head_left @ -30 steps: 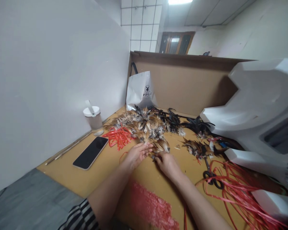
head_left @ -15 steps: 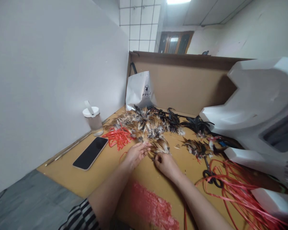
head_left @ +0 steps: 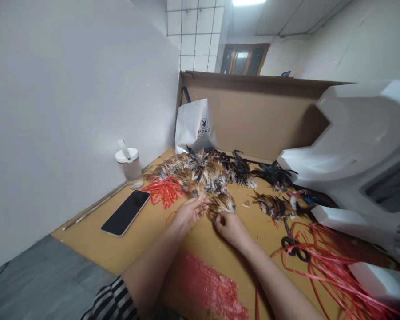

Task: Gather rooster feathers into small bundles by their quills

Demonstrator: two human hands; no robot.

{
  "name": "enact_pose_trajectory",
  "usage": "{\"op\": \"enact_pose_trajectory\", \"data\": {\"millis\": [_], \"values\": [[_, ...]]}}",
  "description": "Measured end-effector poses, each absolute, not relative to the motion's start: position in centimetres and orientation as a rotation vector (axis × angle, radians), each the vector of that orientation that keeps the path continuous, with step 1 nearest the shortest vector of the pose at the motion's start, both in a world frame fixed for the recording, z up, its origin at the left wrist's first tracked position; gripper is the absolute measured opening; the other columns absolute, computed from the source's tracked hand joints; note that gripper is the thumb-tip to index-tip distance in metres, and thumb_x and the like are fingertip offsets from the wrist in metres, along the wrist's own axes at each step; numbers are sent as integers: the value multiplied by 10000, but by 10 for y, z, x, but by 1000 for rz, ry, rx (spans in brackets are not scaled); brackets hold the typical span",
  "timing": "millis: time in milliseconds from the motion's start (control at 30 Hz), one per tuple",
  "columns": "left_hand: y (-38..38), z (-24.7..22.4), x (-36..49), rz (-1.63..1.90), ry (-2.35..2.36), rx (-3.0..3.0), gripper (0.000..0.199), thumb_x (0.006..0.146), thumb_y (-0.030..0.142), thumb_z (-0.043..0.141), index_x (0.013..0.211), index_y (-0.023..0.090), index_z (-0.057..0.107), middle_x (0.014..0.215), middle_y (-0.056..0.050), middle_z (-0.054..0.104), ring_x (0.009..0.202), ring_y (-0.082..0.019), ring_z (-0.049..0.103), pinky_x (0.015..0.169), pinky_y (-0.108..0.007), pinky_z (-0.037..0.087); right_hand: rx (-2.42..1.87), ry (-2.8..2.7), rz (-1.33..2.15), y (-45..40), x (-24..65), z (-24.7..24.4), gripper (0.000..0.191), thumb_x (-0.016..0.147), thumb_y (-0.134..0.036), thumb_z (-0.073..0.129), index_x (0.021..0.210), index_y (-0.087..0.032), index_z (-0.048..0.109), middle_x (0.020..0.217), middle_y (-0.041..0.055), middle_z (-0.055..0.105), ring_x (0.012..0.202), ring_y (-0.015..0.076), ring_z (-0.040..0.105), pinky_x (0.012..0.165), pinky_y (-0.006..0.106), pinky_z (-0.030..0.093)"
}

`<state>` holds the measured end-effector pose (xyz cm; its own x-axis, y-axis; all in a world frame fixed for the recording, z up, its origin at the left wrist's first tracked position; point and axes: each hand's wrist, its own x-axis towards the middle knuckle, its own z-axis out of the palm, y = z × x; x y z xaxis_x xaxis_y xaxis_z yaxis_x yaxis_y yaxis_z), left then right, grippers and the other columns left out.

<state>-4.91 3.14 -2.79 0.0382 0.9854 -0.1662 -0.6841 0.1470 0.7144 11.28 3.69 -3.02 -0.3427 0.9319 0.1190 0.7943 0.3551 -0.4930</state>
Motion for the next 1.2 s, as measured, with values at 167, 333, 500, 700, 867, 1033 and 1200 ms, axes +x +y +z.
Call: {"op": "enact_pose_trajectory", "data": {"millis": [167, 333, 500, 700, 867, 1033, 1200], "values": [[30, -26, -47, 1347, 756, 521, 162, 699, 205, 608, 837, 121, 584, 854, -71, 639, 630, -88, 586, 528, -165, 415, -1185, -1678, 1178, 43, 116, -20, 127, 651, -270, 549, 615, -152, 520, 502, -35, 481, 427, 64, 361, 425, 186, 266], [22, -25, -37, 1215, 743, 578, 187, 698, 242, 612, 834, 115, 590, 833, -82, 649, 613, -88, 584, 529, -171, 404, -971, -1125, 1561, 39, 112, -10, 227, 602, -333, 652, 642, -162, 508, 429, -83, 385, 371, 33, 264, 370, 160, 166], [14, -27, -27, 1108, 706, 645, 193, 702, 254, 606, 820, 102, 603, 790, -96, 656, 601, -93, 584, 526, -172, 389, -914, -962, 1629, 36, 107, -10, 245, 575, -316, 690, 657, -160, 520, 473, -64, 460, 400, 32, 323, 375, 148, 192], [12, -26, -24, 1089, 671, 657, 191, 704, 250, 603, 816, 96, 609, 784, -100, 658, 595, -94, 581, 521, -177, 370, -904, -929, 1620, 32, 101, -10, 248, 585, -325, 686, 672, -156, 527, 516, -51, 503, 403, 30, 352, 373, 145, 213], [13, -26, -24, 1083, 657, 630, 178, 695, 254, 613, 784, 100, 607, 753, -78, 655, 580, -90, 574, 533, -187, 363, -921, -940, 1601, 30, 98, -13, 266, 589, -349, 683, 682, -162, 519, 469, -60, 478, 381, 39, 363, 366, 147, 220], [13, -26, -24, 1099, 641, 614, 149, 692, 237, 616, 763, 105, 606, 716, -50, 643, 563, -79, 560, 530, -184, 359, -929, -978, 1561, 29, 96, -15, 280, 599, -366, 675, 700, -159, 516, 483, -54, 489, 387, 44, 404, 376, 149, 263], [13, -26, -23, 1097, 661, 630, 154, 681, 242, 626, 702, 91, 602, 655, -41, 618, 544, -68, 539, 532, -181, 355, -945, -1015, 1537, 27, 95, -16, 304, 592, -390, 673, 709, -163, 507, 482, -52, 497, 394, 60, 428, 399, 171, 306]]}}
